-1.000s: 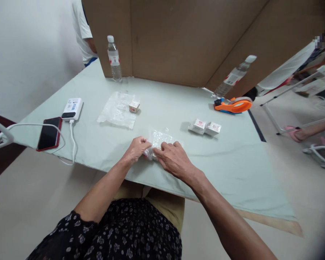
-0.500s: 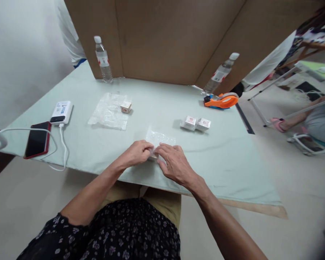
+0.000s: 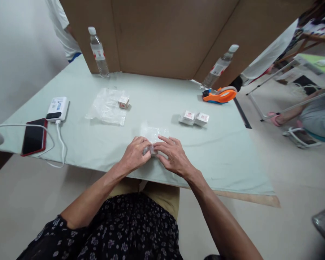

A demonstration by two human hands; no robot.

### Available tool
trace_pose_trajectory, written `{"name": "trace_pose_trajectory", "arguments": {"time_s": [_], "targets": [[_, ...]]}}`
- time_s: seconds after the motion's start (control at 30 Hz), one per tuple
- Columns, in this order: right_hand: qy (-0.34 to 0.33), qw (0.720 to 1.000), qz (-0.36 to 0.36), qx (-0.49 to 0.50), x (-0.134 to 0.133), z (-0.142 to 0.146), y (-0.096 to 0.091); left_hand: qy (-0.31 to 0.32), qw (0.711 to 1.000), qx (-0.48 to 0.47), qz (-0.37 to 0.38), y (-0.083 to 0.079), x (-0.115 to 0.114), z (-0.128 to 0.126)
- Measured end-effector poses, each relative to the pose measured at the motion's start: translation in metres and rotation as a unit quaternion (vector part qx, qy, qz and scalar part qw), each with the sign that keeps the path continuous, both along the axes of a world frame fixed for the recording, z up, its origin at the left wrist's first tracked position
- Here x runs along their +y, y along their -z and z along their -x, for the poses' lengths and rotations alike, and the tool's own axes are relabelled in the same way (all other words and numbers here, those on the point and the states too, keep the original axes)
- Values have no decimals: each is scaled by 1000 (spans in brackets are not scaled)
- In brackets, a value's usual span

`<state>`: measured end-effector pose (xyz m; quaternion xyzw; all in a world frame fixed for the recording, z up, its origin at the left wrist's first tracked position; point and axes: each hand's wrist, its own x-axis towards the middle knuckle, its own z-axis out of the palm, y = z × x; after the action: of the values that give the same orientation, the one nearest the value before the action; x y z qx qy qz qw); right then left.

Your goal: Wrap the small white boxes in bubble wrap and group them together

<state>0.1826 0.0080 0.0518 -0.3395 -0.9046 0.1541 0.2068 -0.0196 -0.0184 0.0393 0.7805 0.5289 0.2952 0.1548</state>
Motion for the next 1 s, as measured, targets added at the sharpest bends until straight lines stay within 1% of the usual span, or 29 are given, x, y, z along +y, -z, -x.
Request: {"name": "trace_pose_trajectory", "arguments": {"time_s": [0.03,0.1,0.17,0.2,0.23,0.27,0.33,0.47,0.57,0.67,0.73,0.8,0.9,1.0], "targets": [[34,999,10,27,-1,-5,0,4,1000,12,5,-1,1,-1],[150,985,47,73,-5,-17,0,17,999,40,20,-4,2,-1],[272,953,109,72,-9,-28,3,31,997,64,34,-6,4,0],[312,937,146,54,-10,-33,5,39,996,72,39,-7,5,1],[335,924,180,34,-12,-35,6,46,995,77,42,-8,5,1],[344,916,207,19,-12,-36,8,52,994,79,45,-8,6,2],[353,906,234,11,-11,-31,12,63,994,80,50,-8,8,4],[386,887,249,34,-2,-17,21,68,993,83,56,-7,11,4],[395,880,256,55,2,-14,25,68,993,84,56,-6,11,4],[391,881,265,33,5,-16,23,70,993,80,55,-6,11,4],[373,885,279,11,6,-18,20,68,992,85,57,-7,10,3],[347,895,281,13,6,-17,18,57,993,93,53,-7,10,3],[335,903,262,60,5,-12,18,34,993,109,36,-9,9,1],[362,895,234,114,0,-1,18,31,990,124,54,-12,11,0]]}}
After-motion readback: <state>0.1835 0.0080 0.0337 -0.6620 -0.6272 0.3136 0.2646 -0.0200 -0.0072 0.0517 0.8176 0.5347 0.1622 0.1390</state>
